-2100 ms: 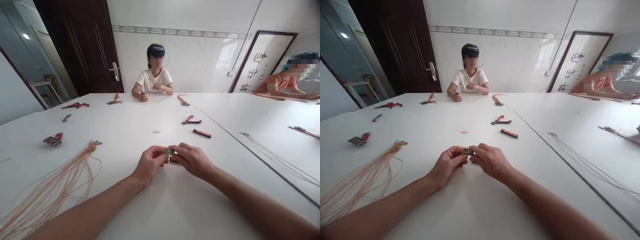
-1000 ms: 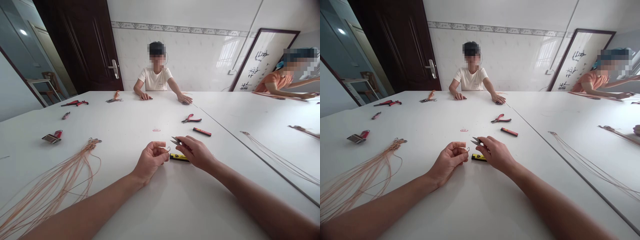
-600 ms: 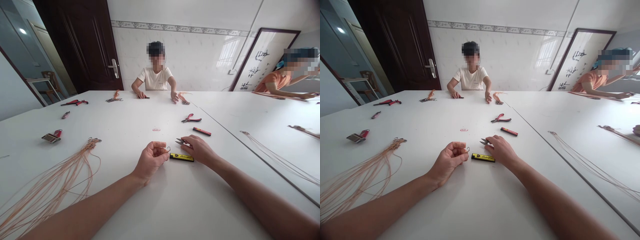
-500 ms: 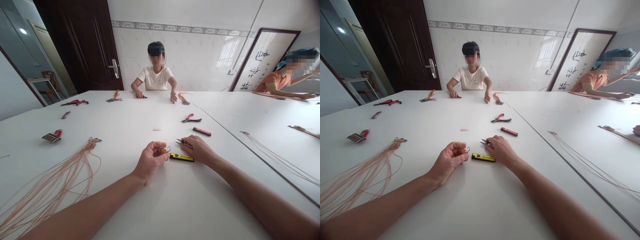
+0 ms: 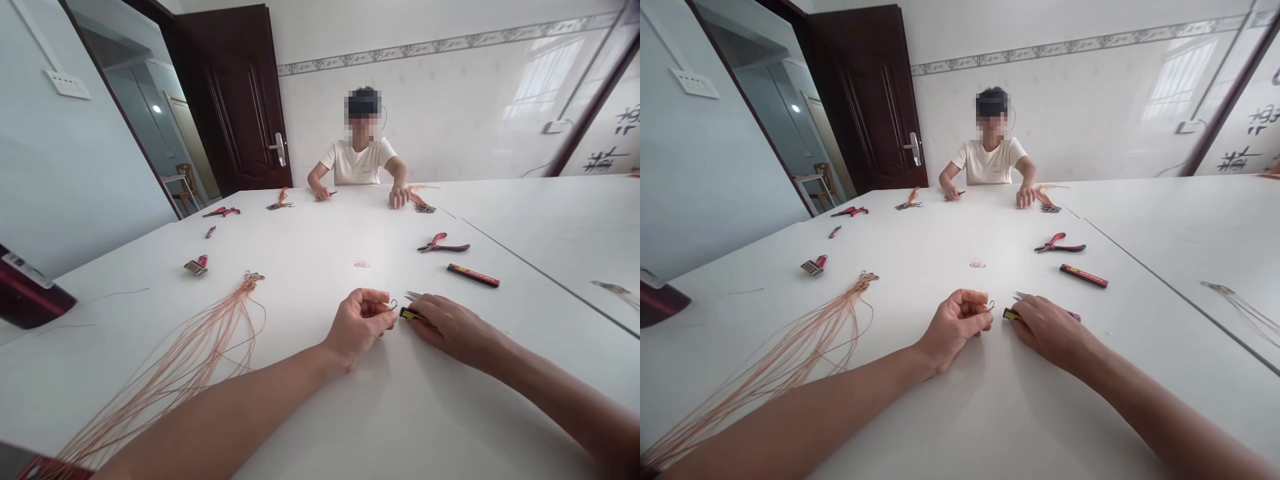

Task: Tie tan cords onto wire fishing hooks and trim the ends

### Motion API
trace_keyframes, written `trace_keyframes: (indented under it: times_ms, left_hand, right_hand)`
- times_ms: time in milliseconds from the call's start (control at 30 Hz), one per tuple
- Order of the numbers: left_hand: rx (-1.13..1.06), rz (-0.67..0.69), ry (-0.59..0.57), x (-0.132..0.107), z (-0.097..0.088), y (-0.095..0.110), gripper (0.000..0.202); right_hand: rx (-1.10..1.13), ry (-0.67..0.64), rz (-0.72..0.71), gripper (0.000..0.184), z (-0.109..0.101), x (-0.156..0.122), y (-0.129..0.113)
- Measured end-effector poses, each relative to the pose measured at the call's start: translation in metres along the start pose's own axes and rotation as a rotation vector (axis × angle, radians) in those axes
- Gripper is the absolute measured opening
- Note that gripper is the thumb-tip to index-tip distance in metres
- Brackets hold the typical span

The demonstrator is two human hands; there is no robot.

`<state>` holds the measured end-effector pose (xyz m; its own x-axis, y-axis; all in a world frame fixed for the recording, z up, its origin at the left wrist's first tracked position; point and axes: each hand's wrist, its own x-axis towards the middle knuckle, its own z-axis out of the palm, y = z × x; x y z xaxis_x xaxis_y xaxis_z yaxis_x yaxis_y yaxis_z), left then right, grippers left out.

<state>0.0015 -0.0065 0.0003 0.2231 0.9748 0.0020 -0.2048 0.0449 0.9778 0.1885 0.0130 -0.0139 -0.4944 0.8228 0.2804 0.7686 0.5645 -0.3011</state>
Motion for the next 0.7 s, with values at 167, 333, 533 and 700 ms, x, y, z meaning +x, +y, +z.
trace_keyframes:
  times_ms: [167, 333, 533, 700]
  left_hand:
    - [0.01, -0.013, 0.019, 0.001, -0.002, -0.001, 0.028]
    - [0.004, -0.016, 0.022, 0.001, -0.002, -0.002, 0.024]
    - [-0.004, -0.035, 0.024, 0.001, -0.003, -0.002, 0.024]
    - [0.011, -0.032, 0.008, 0.001, -0.002, 0.0, 0.023]
  right_hand:
    - [0.207, 0.012, 0.259, 0.025, -0.011, 0.0, -0.009]
    - [0.288, -0.002, 0.294, 0.036, -0.013, 0.002, -0.018]
    - [0.465, 0.009, 0.289, 0.027, -0.008, 0.0, -0.01]
    - [0.45, -0.015, 0.358, 0.035, -0.008, 0.0, -0.011]
